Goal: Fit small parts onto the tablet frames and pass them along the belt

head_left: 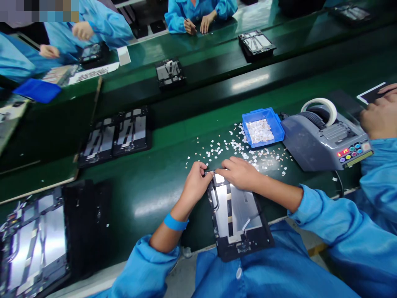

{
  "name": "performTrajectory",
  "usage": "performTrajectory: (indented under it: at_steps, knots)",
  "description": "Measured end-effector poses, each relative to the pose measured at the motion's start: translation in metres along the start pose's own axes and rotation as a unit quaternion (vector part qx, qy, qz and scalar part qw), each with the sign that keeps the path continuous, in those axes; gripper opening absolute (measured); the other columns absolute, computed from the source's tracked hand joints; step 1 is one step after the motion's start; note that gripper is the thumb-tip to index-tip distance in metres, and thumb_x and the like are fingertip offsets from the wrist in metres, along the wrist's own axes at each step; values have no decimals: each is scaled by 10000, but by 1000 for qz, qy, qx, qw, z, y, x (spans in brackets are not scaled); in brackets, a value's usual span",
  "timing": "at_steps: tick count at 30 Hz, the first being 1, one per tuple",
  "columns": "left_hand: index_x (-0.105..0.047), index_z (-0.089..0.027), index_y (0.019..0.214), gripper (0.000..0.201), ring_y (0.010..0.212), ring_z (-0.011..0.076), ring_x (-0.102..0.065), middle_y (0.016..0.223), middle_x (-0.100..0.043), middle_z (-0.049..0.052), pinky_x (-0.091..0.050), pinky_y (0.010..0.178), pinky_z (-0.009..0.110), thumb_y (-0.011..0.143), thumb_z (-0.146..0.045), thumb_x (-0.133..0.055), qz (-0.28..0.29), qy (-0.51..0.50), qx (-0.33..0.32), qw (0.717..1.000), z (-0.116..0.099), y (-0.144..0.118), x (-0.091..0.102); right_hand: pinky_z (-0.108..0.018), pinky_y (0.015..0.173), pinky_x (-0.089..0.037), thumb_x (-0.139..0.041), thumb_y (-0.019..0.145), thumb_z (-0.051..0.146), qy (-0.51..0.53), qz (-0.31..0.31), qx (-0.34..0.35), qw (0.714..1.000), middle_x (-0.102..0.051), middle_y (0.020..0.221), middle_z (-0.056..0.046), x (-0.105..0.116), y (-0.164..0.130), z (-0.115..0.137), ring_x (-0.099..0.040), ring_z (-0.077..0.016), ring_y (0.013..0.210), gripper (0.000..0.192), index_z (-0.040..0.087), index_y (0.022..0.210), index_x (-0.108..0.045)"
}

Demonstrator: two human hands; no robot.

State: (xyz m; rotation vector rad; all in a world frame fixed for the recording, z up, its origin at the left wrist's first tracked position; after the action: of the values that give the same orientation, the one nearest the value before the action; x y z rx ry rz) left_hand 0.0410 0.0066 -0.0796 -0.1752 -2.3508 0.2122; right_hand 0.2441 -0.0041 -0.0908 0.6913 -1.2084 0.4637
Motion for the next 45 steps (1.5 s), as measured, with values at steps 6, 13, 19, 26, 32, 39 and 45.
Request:
performTrajectory:
  at_steps: [6, 13, 19, 26, 32, 39, 45]
  knots:
    - [-553, -204, 892, 154, 635, 138, -464, 706, -475, -59, -343, 587, 271, 778, -254, -643, 112, -43, 24, 992, -3, 19, 8, -331, 711, -267, -468, 1032, 175, -14, 0, -4, 1000, -580, 966, -79, 0, 1, 0, -395, -218, 836, 273, 220, 1162, -703]
    - [-557, -211, 915, 149, 748, 173, -528, 800, -557, -19, -404, 662, 288, 778, -219, -616, 89, 40, -52, 994, -3, 11, 9, -331, 708, -260, -479, 1028, 196, -11, -3, -10, 1000, -579, 994, -80, -1, -1, 0, -392, -216, 835, 256, 232, 1148, -702]
    - [-585, -187, 1047, 302, 885, 205, -581, 956, -599, 28, -484, 780, 327, 763, -234, -677, 111, 65, -48, 991, -2, 14, 11, -323, 713, -298, -497, 1024, 212, 11, 0, -18, 1000, -599, 978, -76, -3, 5, -2, -418, -212, 825, 247, 232, 1124, -722]
    - [-548, -159, 1362, 521, 952, 248, -627, 1087, -610, 99, -520, 897, 420, 900, -395, -597, 21, 48, -25, 998, 16, -62, 22, -378, 897, -463, -489, 1010, 256, 158, -92, -214, 960, -697, 1105, -123, 38, -57, 8, -608, -260, 1022, 320, 181, 1249, -688]
    - [-506, -244, 1473, 587, 1261, 326, -573, 1311, -626, 142, -450, 1103, 477, 898, -338, -582, 75, -19, -35, 996, 18, -131, -10, -438, 846, -537, -600, 887, 393, 301, 39, -357, 883, -702, 1058, -131, 32, -109, 43, -676, -296, 908, 457, 223, 1305, -669]
    - [-289, -233, 1619, 834, 1517, 302, -374, 1672, -354, 92, -376, 1218, 427, 894, -509, -595, -68, -200, -17, 977, 42, -130, 102, -374, 832, -583, -602, 879, 367, 512, -12, -287, 810, -662, 1192, -105, 25, -35, 73, -679, -206, 892, 541, 244, 1405, -580]
    - [-394, -429, 1531, 887, 784, 204, -730, 1197, -769, -67, -570, 722, 372, 748, -648, -748, -238, -155, 244, 927, 124, -165, 337, -270, 724, -556, -742, 856, 246, 621, 28, -330, 710, -705, 903, -43, 9, 156, 50, -656, -152, 772, 334, 151, 1168, -666]
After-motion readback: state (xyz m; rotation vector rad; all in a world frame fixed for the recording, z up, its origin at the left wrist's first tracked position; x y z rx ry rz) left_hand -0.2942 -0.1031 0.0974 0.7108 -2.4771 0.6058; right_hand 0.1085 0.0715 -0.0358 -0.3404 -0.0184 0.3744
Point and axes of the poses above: each hand's wrist, its own y-axis towards the middle knuckle, its own x-axis out of the back of the hand, z = x × y, the point moved 1 cm from there along y, towards the middle knuckle
